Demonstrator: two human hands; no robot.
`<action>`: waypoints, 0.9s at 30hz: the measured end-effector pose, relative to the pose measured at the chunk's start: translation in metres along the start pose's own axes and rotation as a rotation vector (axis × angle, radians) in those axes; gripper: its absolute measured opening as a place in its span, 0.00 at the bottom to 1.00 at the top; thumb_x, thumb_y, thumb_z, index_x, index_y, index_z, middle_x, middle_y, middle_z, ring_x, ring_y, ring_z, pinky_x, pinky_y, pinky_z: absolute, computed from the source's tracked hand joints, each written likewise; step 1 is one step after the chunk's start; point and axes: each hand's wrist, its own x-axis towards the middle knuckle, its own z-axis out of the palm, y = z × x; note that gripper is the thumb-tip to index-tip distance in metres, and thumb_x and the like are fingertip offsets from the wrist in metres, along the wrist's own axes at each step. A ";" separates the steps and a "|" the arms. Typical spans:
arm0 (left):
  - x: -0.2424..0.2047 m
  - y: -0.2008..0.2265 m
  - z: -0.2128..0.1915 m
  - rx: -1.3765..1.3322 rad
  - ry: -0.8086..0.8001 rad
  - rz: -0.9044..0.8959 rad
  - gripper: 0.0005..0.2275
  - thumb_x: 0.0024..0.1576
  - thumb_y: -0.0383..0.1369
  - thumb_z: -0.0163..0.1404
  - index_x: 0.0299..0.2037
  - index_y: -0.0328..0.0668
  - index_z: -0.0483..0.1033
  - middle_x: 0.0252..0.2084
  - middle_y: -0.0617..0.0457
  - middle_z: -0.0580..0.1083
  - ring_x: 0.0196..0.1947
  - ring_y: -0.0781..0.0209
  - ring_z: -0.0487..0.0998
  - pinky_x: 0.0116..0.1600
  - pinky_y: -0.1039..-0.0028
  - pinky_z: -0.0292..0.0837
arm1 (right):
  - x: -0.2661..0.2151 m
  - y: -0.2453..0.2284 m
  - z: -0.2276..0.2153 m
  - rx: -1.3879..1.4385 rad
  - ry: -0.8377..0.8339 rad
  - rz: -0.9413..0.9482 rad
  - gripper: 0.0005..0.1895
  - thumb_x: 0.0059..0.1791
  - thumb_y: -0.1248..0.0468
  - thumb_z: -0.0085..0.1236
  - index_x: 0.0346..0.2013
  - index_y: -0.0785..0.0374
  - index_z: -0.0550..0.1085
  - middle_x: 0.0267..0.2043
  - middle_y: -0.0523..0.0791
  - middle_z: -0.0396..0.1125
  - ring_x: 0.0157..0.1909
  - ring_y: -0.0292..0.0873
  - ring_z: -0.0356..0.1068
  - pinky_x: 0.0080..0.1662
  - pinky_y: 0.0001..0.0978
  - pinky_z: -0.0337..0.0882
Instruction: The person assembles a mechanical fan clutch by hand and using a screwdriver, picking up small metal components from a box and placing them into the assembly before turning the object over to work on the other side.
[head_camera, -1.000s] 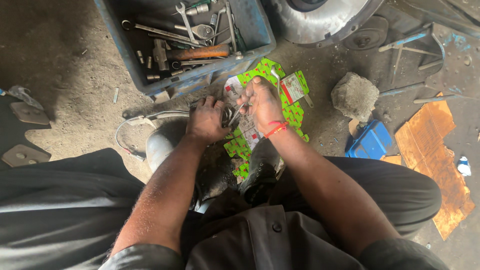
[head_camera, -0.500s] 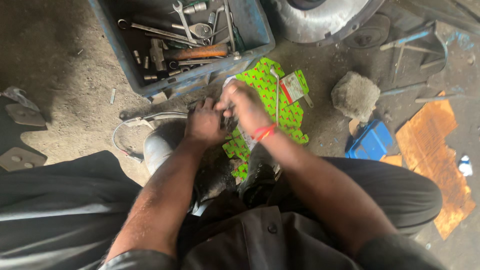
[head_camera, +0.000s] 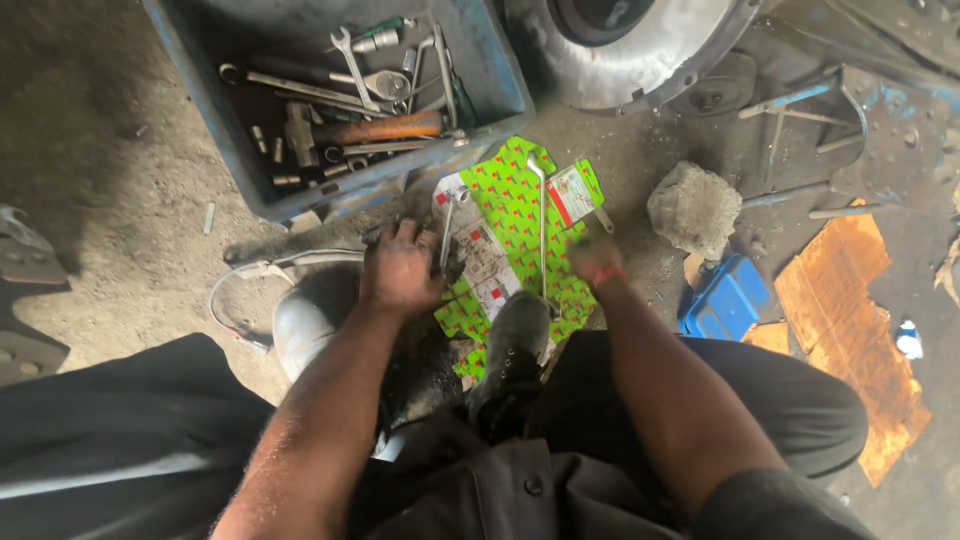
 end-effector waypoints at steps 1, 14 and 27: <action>-0.002 0.000 0.002 0.002 -0.011 -0.011 0.32 0.43 0.41 0.62 0.61 0.45 0.70 0.56 0.41 0.68 0.60 0.37 0.67 0.60 0.52 0.70 | -0.002 0.025 0.015 -0.011 -0.162 0.144 0.23 0.50 0.50 0.62 0.49 0.65 0.78 0.41 0.53 0.77 0.40 0.49 0.76 0.45 0.45 0.74; 0.000 0.005 -0.014 -0.082 -0.027 -0.058 0.26 0.42 0.38 0.63 0.53 0.44 0.72 0.54 0.44 0.68 0.56 0.40 0.70 0.56 0.54 0.72 | 0.002 0.070 0.072 -0.174 -0.179 0.184 0.27 0.45 0.47 0.65 0.45 0.67 0.76 0.47 0.55 0.71 0.52 0.59 0.71 0.52 0.47 0.71; 0.001 -0.005 0.009 -0.048 -0.014 -0.030 0.27 0.43 0.41 0.62 0.52 0.41 0.71 0.56 0.45 0.70 0.58 0.43 0.70 0.58 0.56 0.72 | -0.161 -0.084 -0.035 0.169 -0.360 -0.203 0.26 0.52 0.46 0.53 0.51 0.65 0.75 0.50 0.51 0.71 0.56 0.52 0.68 0.57 0.43 0.67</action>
